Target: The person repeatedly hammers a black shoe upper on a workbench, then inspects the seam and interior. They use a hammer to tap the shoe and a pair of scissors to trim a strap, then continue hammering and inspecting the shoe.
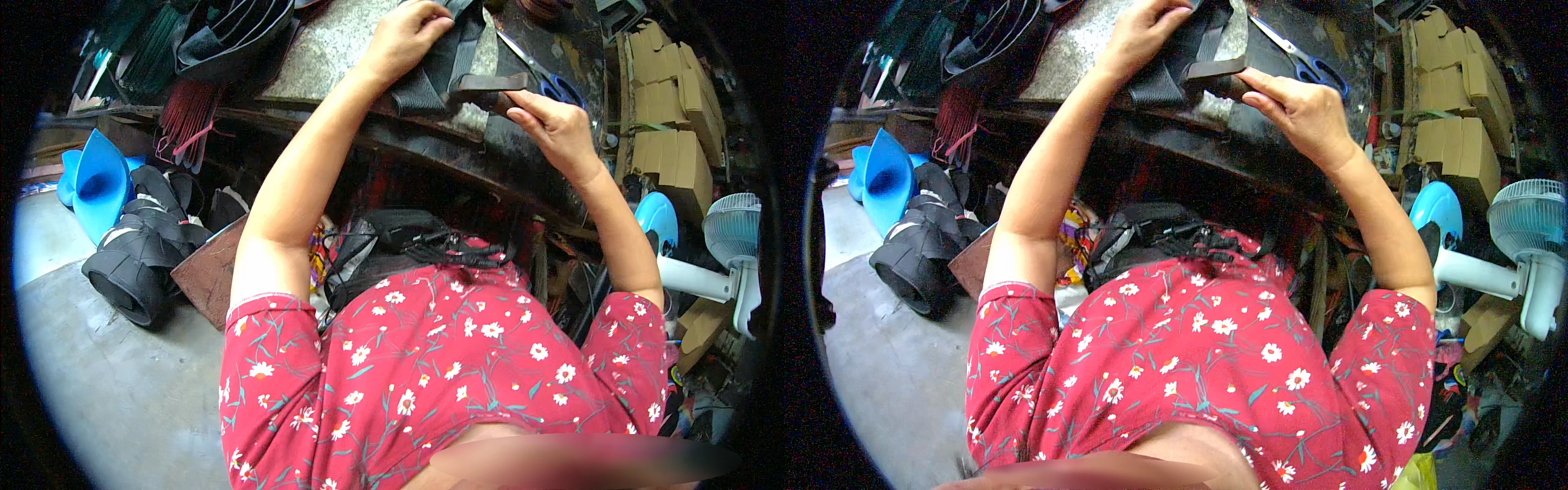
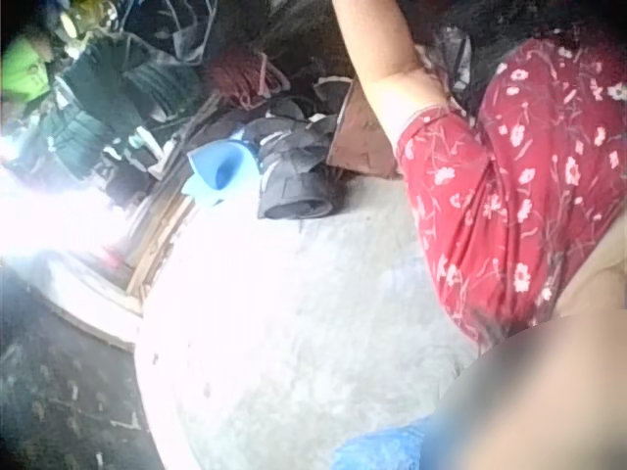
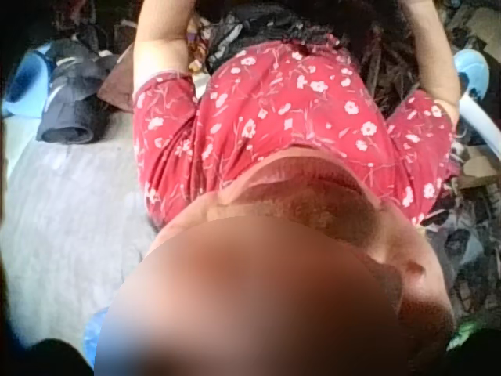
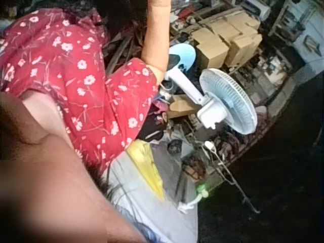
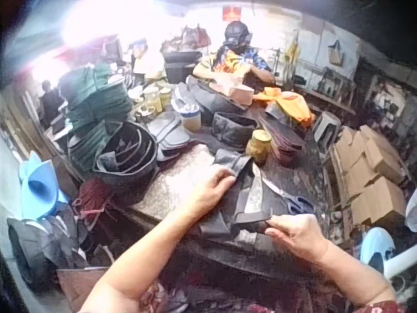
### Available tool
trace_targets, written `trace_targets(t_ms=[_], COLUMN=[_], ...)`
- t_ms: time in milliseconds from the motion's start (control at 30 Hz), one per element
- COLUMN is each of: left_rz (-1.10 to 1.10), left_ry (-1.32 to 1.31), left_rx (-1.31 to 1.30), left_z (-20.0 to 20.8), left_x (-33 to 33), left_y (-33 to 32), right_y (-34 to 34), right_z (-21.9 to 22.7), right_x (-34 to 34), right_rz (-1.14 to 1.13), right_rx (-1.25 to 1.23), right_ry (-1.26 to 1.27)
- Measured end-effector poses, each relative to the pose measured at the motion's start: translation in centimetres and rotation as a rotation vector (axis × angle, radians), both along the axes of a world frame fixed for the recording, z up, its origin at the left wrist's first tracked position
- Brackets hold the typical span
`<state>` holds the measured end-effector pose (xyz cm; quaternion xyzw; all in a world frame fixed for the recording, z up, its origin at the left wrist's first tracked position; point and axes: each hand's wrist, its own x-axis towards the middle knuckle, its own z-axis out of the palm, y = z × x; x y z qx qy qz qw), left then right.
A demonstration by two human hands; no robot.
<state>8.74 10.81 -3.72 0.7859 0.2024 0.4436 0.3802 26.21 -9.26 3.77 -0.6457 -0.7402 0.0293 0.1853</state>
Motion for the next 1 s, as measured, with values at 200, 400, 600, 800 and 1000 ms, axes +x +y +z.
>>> trace_targets(t_ms=[200, 400, 600, 800, 1000], left_rz=[0.329, 0.451, 0.402, 0.407, 0.460], left_ry=[0.107, 0.154, 0.110, 0.135, 0.088], left_rx=[0.062, 0.135, 0.150, 0.106, 0.155], left_z=[-1.3, -0.9, 0.2, 0.8, 1.2], left_x=[-0.2, 0.4, -0.3, -0.2, -0.5], left_y=[0.8, 0.2, -0.7, -0.8, -1.6], right_y=[-0.1, 4.2, 3.7, 1.8, 5.0], right_z=[-0.5, -3.5, -1.5, -2.8, -0.9], right_x=[2.6, 2.8, 3.8, 1.8, 3.8], right_rz=[-0.146, -0.019, -0.027, 0.057, -0.134], right_rx=[0.035, 0.476, 0.339, 0.328, 0.445], right_ry=[0.707, -0.242, -0.234, -0.105, -0.117])
